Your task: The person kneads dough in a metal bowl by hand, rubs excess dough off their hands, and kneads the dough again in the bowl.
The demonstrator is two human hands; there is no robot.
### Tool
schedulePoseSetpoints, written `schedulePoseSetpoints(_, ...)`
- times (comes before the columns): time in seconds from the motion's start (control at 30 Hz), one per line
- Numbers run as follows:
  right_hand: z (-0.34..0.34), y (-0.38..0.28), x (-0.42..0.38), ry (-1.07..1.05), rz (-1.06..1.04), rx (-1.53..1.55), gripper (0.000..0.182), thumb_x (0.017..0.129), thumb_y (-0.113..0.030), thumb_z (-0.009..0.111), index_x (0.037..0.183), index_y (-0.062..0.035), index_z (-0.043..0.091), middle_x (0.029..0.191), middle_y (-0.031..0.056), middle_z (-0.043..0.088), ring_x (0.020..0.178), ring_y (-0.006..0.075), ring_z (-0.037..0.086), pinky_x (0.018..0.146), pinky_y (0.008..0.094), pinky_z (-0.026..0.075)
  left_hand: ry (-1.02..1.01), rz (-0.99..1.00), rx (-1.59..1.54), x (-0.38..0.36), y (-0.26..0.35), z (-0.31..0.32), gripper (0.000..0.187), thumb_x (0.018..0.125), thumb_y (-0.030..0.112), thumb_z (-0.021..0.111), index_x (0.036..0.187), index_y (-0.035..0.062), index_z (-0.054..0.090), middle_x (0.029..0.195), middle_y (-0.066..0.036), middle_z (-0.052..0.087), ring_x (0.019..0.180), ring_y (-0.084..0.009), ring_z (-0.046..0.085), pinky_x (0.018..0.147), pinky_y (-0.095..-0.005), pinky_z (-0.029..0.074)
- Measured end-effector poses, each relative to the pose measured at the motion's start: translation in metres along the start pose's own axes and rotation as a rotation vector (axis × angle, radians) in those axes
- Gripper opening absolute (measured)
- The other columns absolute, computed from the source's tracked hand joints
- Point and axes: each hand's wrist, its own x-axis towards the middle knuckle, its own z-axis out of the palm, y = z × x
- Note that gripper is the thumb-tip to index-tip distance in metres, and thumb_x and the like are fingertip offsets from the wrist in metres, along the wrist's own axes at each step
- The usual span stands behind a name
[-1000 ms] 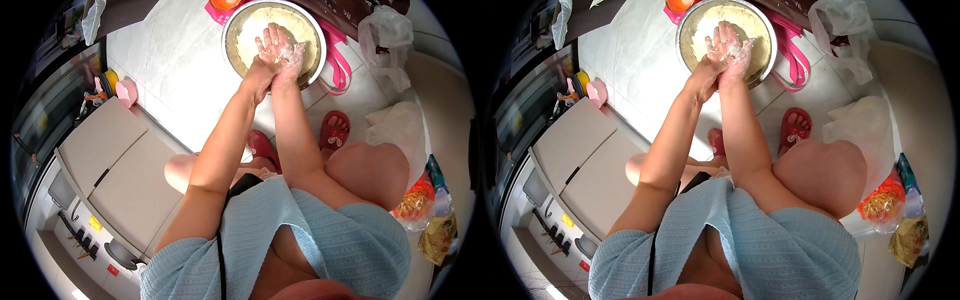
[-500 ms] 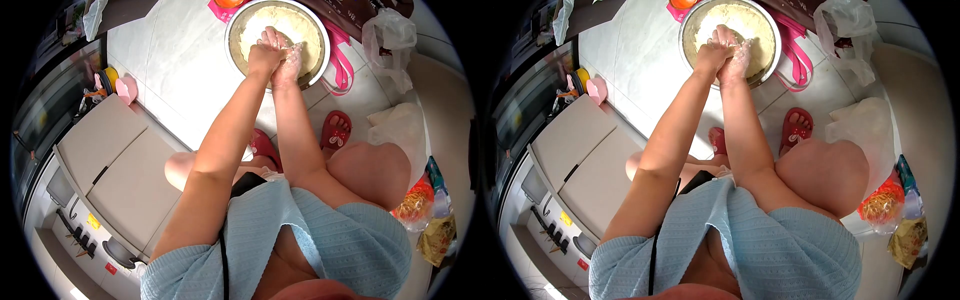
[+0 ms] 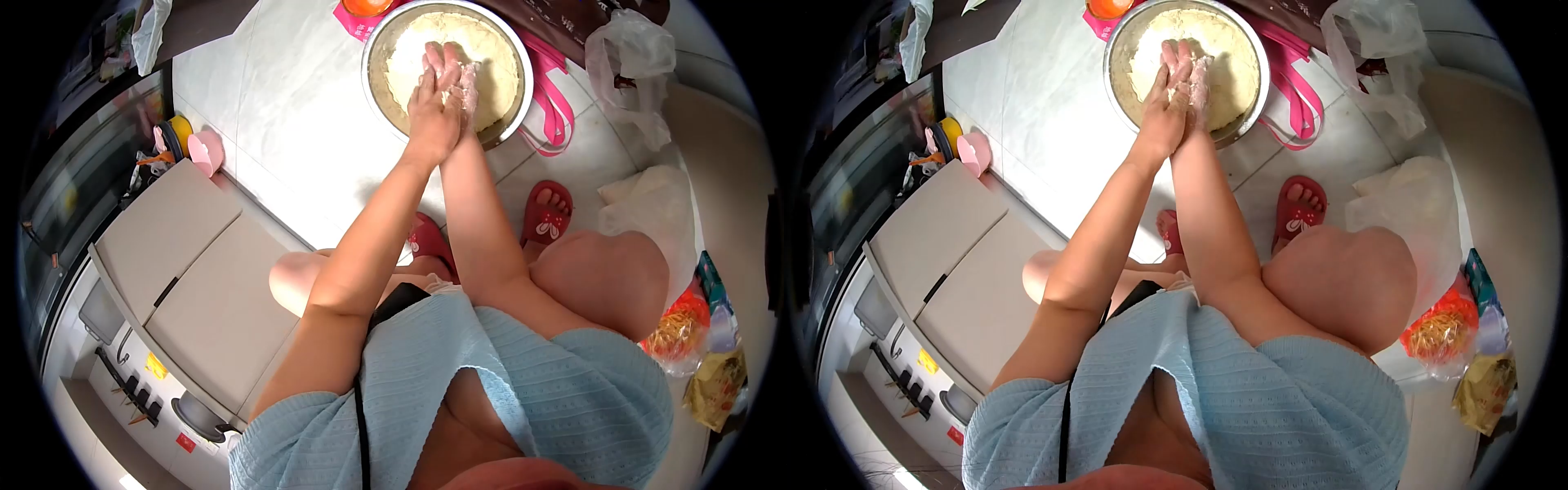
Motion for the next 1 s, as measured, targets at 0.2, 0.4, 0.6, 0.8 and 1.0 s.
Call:
schedulePoseSetpoints(0.2,0.007,0.007,-0.001,-0.022,0.111,0.033,0.066,0.099,-0.054,0.029,0.151,-0.0162,0.016,0.157,0.0083,0.017,0.144,0.0302,0.014,0.115,0.0351,0.015,-0.093,-0.505,-0.47,0.031,0.024,-0.033,0.055,0.095,0.043,0.045,0.135,0.0059,0.042,0.136,-0.024,0.046,0.133,-0.0389,0.036,0.11,-0.0469,0.027)
schedulePoseSetpoints(0.4,0.045,-0.001,-0.009,0.233,0.266,-0.131,0.059,0.1,-0.05,0.034,0.143,-0.0112,0.032,0.138,0.0074,0.044,0.125,0.0192,0.044,0.102,0.0306,0.037,-0.245,-0.723,-0.59,0.062,-0.019,-0.014,0.042,0.098,0.039,0.045,0.108,0.0012,0.061,0.093,-0.013,0.062,0.087,-0.0243,0.054,0.081,-0.035,0.044)
schedulePoseSetpoints(0.6,-0.014,0.024,0.015,0.328,0.215,-0.384,0.057,0.098,-0.05,0.042,0.135,-0.0063,0.043,0.125,0.0068,0.053,0.107,0.0156,0.054,0.09,0.029,0.045,-0.239,-0.924,-0.913,0.065,0.018,-0.048,0.042,0.098,0.038,0.045,0.104,-0.0003,0.062,0.094,-0.01,0.061,0.083,-0.0184,0.054,0.08,-0.0301,0.045)
schedulePoseSetpoints(0.8,-0.015,0.008,0.026,0.232,-0.022,0.098,0.048,0.096,-0.029,0.057,0.132,-0.0012,0.041,0.096,0.0048,0.054,0.081,0.0122,0.052,0.07,0.0263,0.046,-0.155,-0.776,-0.647,0.036,0.041,-0.051,0.048,0.099,0.032,0.046,0.126,-0.0064,0.049,0.119,-0.028,0.058,0.113,-0.0337,0.055,0.096,-0.035,0.041)
schedulePoseSetpoints(1.0,-0.007,0.002,0.019,0.24,-0.147,-0.688,0.052,0.093,-0.029,0.06,0.132,-0.0021,0.041,0.093,0.0044,0.056,0.084,0.014,0.054,0.076,0.0268,0.047,0.005,-0.691,-0.661,0.033,0.051,-0.053,0.035,0.096,0.02,0.047,0.116,-0.0076,0.052,0.108,-0.031,0.059,0.103,-0.0408,0.057,0.09,-0.0414,0.044)
